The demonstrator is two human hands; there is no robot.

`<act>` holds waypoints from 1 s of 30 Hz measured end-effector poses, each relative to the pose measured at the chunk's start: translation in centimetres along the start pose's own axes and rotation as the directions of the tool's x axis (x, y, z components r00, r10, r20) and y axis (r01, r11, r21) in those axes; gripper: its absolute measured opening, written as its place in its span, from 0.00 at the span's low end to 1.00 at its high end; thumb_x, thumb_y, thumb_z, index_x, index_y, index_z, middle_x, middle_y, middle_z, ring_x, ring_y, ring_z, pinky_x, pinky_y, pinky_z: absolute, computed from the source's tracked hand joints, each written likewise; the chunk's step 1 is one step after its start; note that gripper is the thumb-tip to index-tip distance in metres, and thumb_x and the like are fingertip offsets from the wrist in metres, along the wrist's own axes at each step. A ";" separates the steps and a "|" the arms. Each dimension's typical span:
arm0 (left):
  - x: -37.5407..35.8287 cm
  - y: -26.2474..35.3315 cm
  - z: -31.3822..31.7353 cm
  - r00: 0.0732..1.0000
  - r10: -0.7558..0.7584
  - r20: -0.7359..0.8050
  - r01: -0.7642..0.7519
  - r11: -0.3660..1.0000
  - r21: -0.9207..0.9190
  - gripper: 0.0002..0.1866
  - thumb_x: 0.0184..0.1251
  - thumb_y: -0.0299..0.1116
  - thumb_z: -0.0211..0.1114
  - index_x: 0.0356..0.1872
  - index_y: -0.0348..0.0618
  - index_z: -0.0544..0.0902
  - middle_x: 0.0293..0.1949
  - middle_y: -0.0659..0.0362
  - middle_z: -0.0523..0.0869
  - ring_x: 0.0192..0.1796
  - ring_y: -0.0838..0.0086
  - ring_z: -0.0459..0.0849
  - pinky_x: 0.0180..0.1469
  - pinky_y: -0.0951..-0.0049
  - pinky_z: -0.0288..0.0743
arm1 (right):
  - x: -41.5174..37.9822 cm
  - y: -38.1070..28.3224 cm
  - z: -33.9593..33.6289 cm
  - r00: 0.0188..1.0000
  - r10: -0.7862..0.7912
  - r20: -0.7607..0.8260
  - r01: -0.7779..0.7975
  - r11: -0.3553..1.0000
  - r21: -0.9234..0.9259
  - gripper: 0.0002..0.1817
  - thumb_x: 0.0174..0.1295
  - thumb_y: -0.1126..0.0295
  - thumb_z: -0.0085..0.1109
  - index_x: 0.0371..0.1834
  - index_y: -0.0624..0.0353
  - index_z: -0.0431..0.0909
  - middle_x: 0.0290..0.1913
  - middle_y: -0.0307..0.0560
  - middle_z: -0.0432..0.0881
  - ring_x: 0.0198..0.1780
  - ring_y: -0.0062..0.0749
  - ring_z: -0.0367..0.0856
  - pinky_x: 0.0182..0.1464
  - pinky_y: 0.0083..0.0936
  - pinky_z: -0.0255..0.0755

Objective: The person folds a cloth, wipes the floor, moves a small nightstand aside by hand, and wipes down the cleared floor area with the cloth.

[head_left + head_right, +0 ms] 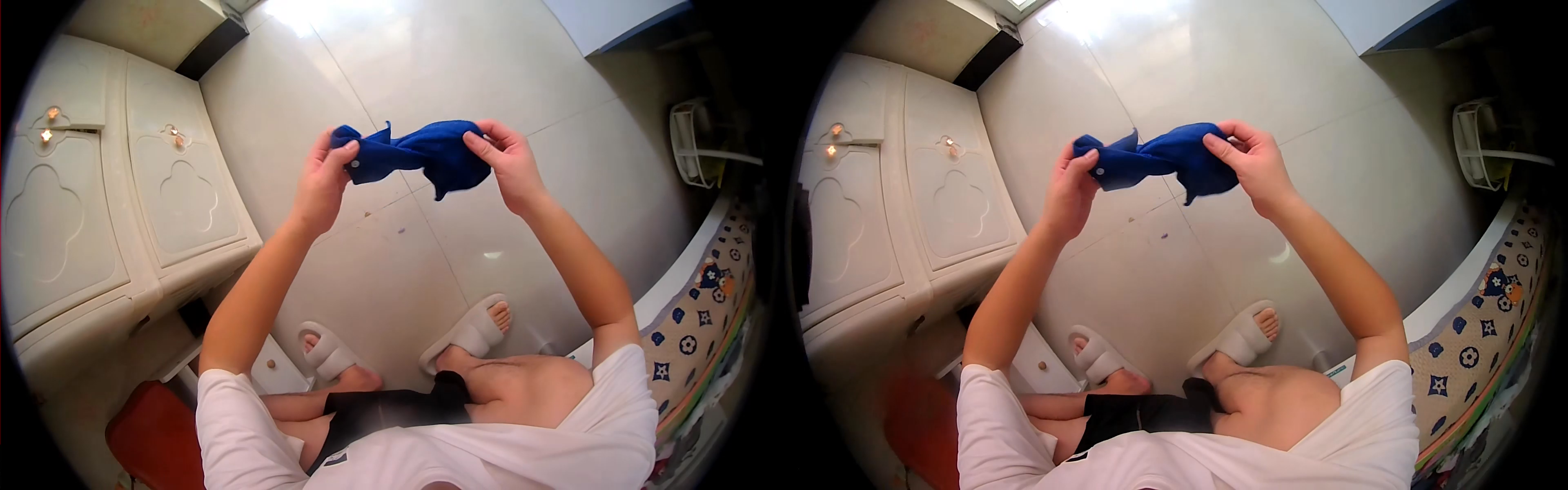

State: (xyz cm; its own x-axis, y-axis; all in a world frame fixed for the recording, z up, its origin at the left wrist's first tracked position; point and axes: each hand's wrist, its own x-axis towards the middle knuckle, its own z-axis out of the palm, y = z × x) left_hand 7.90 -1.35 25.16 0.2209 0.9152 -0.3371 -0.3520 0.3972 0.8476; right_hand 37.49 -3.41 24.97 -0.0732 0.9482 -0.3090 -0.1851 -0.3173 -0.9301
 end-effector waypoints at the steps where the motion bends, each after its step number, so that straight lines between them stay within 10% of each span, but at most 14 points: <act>1: 0.1 0.2 -0.2 1.000 0.010 -0.019 -0.010 1.000 -0.020 0.11 0.80 0.36 0.64 0.56 0.46 0.80 0.46 0.64 0.83 0.49 0.78 0.82 0.54 0.73 0.76 | 0.0 0.0 -0.1 0.998 -0.040 -0.043 0.040 0.999 -0.002 0.09 0.77 0.65 0.69 0.51 0.58 0.87 0.44 0.39 0.90 0.47 0.20 0.85 0.54 0.22 0.79; 8: 1.8 0.4 -3.3 0.936 0.015 -0.351 -0.031 0.999 -0.039 0.07 0.70 0.32 0.62 0.46 0.51 0.79 0.40 0.67 0.78 0.43 0.79 0.76 0.49 0.76 0.71 | 1.2 -1.8 -2.0 0.975 -0.191 -0.115 0.211 0.956 0.202 0.08 0.82 0.67 0.58 0.56 0.57 0.81 0.48 0.37 0.87 0.53 0.19 0.80 0.61 0.20 0.70; 17: 1.9 -1.3 -5.2 0.989 -0.015 -0.149 0.049 0.974 0.223 0.24 0.70 0.29 0.63 0.67 0.47 0.76 0.41 0.63 0.83 0.45 0.78 0.79 0.54 0.72 0.75 | 0.1 -6.4 0.1 0.954 -0.207 0.216 0.203 0.978 0.040 0.10 0.82 0.66 0.60 0.57 0.58 0.82 0.48 0.36 0.87 0.51 0.18 0.82 0.58 0.19 0.76; 23: 2.1 -0.9 -4.4 0.992 0.042 0.118 -0.112 0.724 0.681 0.46 0.70 0.40 0.72 0.87 0.53 0.61 0.78 0.47 0.74 0.79 0.58 0.74 0.80 0.54 0.66 | -0.1 -8.8 2.4 0.853 -0.207 0.480 0.256 0.966 -0.038 0.10 0.82 0.68 0.60 0.58 0.60 0.80 0.49 0.35 0.85 0.51 0.16 0.81 0.57 0.17 0.74; 24: 1.6 0.6 -3.0 0.975 0.017 0.220 -0.155 0.761 0.630 0.52 0.67 0.44 0.76 0.89 0.51 0.57 0.87 0.48 0.60 0.87 0.54 0.61 0.86 0.51 0.56 | -0.2 -9.4 2.9 0.832 -0.201 0.517 0.260 0.965 -0.044 0.10 0.82 0.68 0.60 0.58 0.59 0.80 0.48 0.35 0.85 0.51 0.16 0.80 0.56 0.16 0.74; 27: 1.8 1.6 -0.6 0.888 0.108 0.447 -0.362 0.763 0.536 0.56 0.63 0.45 0.80 0.88 0.46 0.57 0.86 0.46 0.61 0.87 0.54 0.61 0.86 0.51 0.57 | -0.3 -10.8 4.0 0.795 -0.170 0.582 0.217 0.976 -0.012 0.11 0.82 0.66 0.61 0.58 0.59 0.80 0.47 0.35 0.84 0.49 0.15 0.80 0.55 0.15 0.74; 30: 2.0 2.0 1.0 0.881 -0.166 0.444 -0.060 0.891 0.451 0.53 0.61 0.40 0.84 0.85 0.42 0.63 0.78 0.49 0.74 0.80 0.59 0.73 0.81 0.54 0.67 | -0.1 -11.7 4.4 0.788 -0.165 0.593 0.175 0.984 0.041 0.12 0.82 0.64 0.61 0.58 0.59 0.81 0.47 0.34 0.84 0.50 0.15 0.80 0.56 0.15 0.74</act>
State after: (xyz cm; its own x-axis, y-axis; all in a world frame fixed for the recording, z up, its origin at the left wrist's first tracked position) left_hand 8.56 1.16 26.62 0.6565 0.7097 -0.2556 0.0837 0.2683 0.9597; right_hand 35.36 0.13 36.80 -0.6085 0.7931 0.0274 -0.2348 -0.1469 -0.9609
